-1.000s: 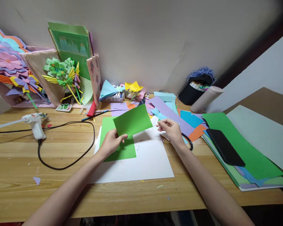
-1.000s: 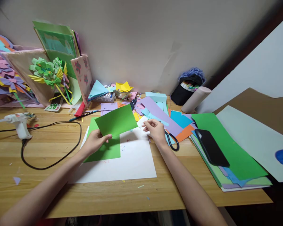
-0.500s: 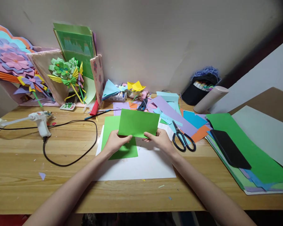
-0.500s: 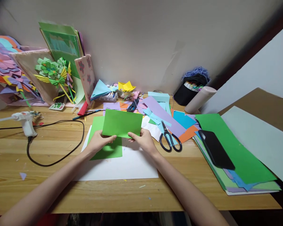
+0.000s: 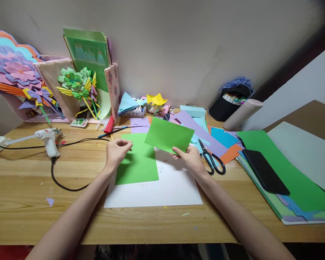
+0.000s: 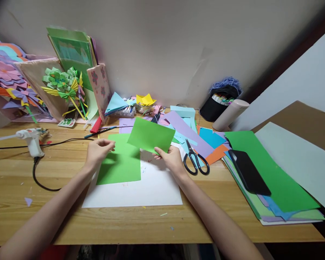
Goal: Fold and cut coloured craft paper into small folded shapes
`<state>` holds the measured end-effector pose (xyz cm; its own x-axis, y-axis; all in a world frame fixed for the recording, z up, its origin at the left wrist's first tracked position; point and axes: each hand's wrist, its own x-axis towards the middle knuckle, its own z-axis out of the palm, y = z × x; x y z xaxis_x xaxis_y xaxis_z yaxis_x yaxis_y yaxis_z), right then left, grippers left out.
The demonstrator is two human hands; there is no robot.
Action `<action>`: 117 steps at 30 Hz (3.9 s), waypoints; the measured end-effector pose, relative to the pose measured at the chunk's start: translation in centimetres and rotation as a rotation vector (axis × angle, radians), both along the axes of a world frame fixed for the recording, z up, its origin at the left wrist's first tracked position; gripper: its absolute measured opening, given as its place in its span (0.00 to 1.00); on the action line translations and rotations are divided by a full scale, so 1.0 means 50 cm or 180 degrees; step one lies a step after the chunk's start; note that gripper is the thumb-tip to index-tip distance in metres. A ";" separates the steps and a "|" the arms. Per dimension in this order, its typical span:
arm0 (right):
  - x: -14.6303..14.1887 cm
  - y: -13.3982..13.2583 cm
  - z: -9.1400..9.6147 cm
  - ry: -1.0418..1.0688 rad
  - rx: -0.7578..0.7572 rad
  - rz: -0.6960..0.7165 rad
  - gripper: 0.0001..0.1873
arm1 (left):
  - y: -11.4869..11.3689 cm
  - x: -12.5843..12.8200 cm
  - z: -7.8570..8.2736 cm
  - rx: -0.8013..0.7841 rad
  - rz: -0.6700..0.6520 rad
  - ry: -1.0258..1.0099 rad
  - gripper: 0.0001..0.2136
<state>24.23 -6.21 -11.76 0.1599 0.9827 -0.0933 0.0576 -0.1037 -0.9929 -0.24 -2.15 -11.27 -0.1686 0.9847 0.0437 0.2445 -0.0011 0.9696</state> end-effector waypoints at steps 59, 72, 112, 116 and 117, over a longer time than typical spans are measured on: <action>0.052 -0.005 0.014 0.0084 -0.1030 0.2369 0.17 | -0.069 0.047 0.013 0.1085 -0.2178 0.2200 0.15; 0.041 0.046 -0.044 -0.1049 -0.0565 0.0913 0.19 | -0.054 0.052 -0.041 0.1330 -0.2078 0.3717 0.21; 0.012 0.032 -0.035 -0.0555 -0.0756 0.0645 0.19 | -0.063 0.051 -0.079 0.0857 -0.1835 0.3566 0.25; 0.009 0.024 -0.029 -0.0430 -0.0807 0.0780 0.17 | -0.063 0.051 -0.079 0.0788 -0.1860 0.3578 0.25; 0.009 0.022 -0.029 -0.0414 -0.0795 0.0869 0.17 | -0.062 0.052 -0.080 0.0789 -0.1858 0.3569 0.25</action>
<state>24.67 -5.09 -13.24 -0.0780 0.9403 -0.3313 0.2401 -0.3049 -0.9216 2.34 -5.27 -15.25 0.5297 0.8451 0.0721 0.8236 -0.5328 0.1944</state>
